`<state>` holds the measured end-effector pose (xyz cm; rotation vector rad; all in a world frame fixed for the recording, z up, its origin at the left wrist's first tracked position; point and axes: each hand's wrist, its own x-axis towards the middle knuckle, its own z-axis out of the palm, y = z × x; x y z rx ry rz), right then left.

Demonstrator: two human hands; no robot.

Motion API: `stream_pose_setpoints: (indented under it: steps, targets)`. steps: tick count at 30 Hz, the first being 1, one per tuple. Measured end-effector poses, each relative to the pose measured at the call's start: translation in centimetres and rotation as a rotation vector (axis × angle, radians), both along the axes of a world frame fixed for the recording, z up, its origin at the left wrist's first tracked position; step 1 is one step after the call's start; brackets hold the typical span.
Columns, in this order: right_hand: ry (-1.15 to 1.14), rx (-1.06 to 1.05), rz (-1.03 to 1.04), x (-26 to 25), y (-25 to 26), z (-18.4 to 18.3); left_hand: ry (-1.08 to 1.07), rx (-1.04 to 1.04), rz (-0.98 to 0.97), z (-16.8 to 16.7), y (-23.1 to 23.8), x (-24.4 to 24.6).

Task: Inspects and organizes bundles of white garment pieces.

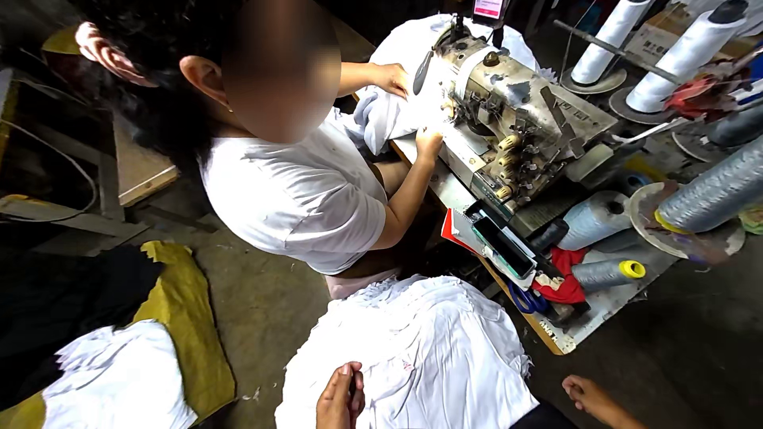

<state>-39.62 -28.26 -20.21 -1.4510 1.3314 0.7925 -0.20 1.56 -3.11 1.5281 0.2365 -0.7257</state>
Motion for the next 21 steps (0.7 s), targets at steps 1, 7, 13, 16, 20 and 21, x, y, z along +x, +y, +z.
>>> stream_pose_setpoints:
  steps: [1, 7, 13, 16, 20, 21]
  targets:
    - [0.001, 0.0, -0.002, 0.0, 0.0, 0.0, 0.05, -0.052, 0.028, -0.4, 0.2, 0.1]
    - [0.011, 0.007, -0.001, 0.6, -0.2, 1.1, 0.459, -0.443, 0.148, -2.4, 1.2, 0.8]
    - [0.015, 0.015, 0.005, 0.9, -0.2, 1.0, 0.574, -0.632, 0.261, -3.3, 0.7, -0.2]
    - [0.003, 0.011, 0.008, 1.2, -0.2, 1.0, 0.506, -0.504, 0.278, -3.3, 0.1, -0.7]
    - [-0.016, -0.002, 0.029, 1.6, -0.3, 1.5, 0.265, -0.243, 0.249, -2.8, -0.8, -0.9]
    - [-0.017, -0.008, 0.038, 1.6, -0.4, 1.4, 0.177, -0.172, 0.231, -2.6, -1.1, -1.0]
